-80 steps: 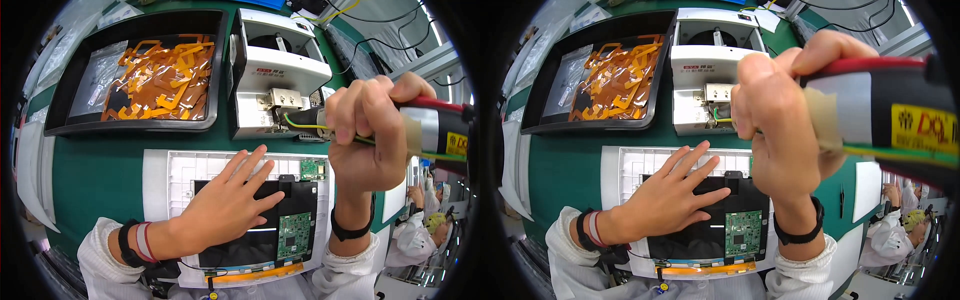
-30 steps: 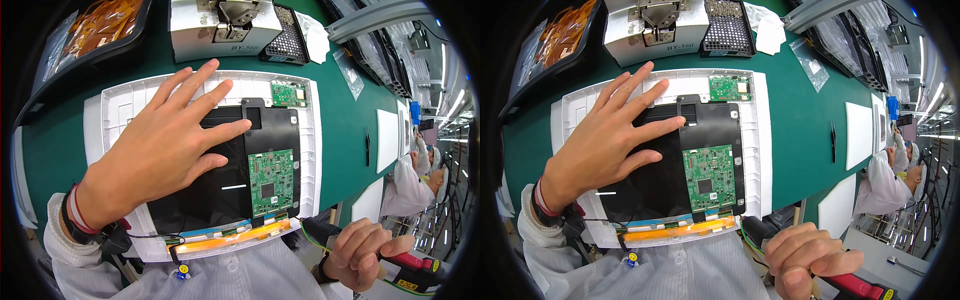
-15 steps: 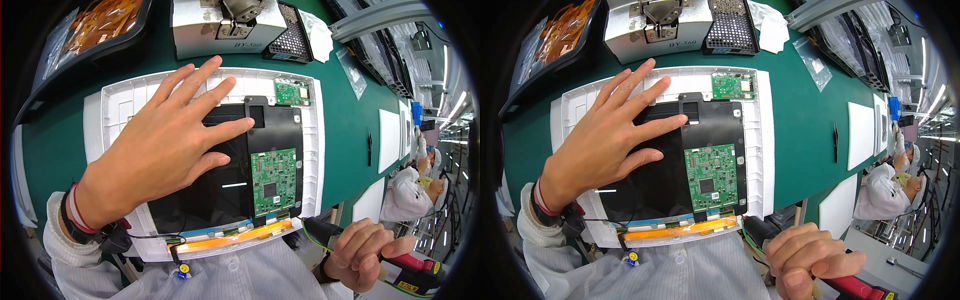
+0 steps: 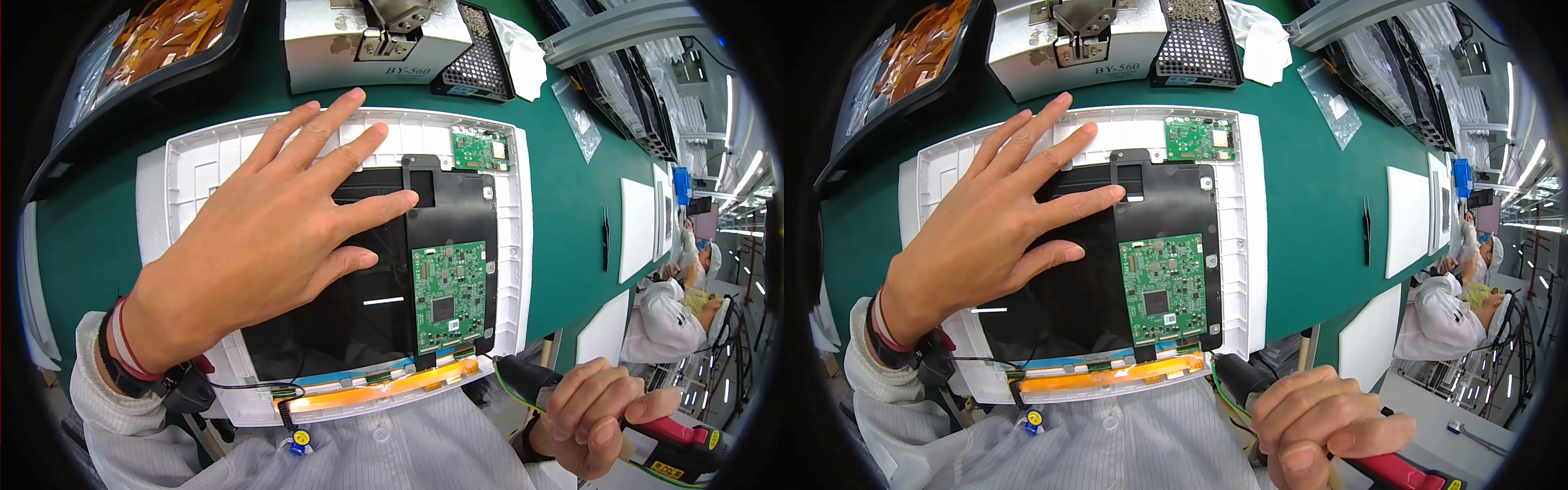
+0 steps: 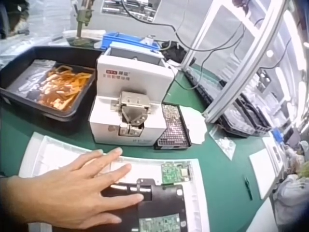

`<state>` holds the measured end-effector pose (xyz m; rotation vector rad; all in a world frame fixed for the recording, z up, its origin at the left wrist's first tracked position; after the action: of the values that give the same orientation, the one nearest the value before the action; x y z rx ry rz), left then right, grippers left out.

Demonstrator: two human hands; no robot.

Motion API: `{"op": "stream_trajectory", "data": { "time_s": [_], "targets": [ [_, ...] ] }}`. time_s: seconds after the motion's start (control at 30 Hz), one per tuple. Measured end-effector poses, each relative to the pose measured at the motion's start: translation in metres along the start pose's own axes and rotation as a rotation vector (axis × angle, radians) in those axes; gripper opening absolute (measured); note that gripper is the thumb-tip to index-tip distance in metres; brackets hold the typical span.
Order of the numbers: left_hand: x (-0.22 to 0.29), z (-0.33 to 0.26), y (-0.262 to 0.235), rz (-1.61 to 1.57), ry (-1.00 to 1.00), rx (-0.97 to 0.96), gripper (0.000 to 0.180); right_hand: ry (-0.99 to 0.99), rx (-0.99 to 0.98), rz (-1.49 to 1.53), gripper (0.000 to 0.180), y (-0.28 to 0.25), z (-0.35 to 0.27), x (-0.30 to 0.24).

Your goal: Assembling a tablet screen and circuit board component using an electric screwdriver.

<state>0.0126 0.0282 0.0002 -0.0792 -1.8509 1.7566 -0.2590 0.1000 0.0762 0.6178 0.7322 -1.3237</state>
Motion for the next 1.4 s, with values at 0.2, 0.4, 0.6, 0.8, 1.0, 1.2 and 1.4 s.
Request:
{"op": "stream_trajectory", "data": {
  "time_s": [0.2, 0.4, 0.6, 0.8, 1.0, 1.2, 1.4],
  "targets": [
    [0.001, -0.001, 0.001, 0.005, 0.002, 0.005, 0.057, 0.019, -0.023, 0.023, 0.030, 0.001, 0.000, 0.002],
    [0.001, 0.002, 0.000, -0.009, 0.008, 0.005, 0.057, 0.054, -0.104, 0.061, 0.028, 0.012, 0.007, -0.003],
    [-0.005, 0.003, -0.003, -0.017, 0.016, 0.008, 0.055, 0.050, -0.105, 0.056, 0.028, 0.019, 0.008, 0.001],
    [-0.006, 0.001, -0.005, -0.055, 0.036, 0.049, 0.056, 0.113, -0.264, 0.112, 0.026, 0.017, 0.027, 0.004],
    [-0.001, -0.002, 0.004, -0.001, 0.067, 0.085, 0.052, -0.107, -0.081, 0.090, 0.029, 0.020, 0.073, 0.004],
    [-0.003, -0.003, 0.003, 0.026, 0.051, 0.099, 0.051, -0.292, -0.160, 0.260, 0.020, 0.091, 0.155, 0.063],
    [-0.004, 0.000, 0.000, 0.016, 0.055, 0.090, 0.051, -0.370, -0.186, 0.317, 0.019, 0.123, 0.188, 0.089]
  ]
}}
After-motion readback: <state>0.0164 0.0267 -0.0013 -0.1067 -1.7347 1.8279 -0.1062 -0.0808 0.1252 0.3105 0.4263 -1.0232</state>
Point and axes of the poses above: each hand's wrist, its own z-axis towards the middle knuckle, its own y-axis out of the palm, x = y × z, the point moved 3 cm from there along z, towards the middle knuckle, and after that the axes turned 9 degrees about -y, right-handed, at the moved point
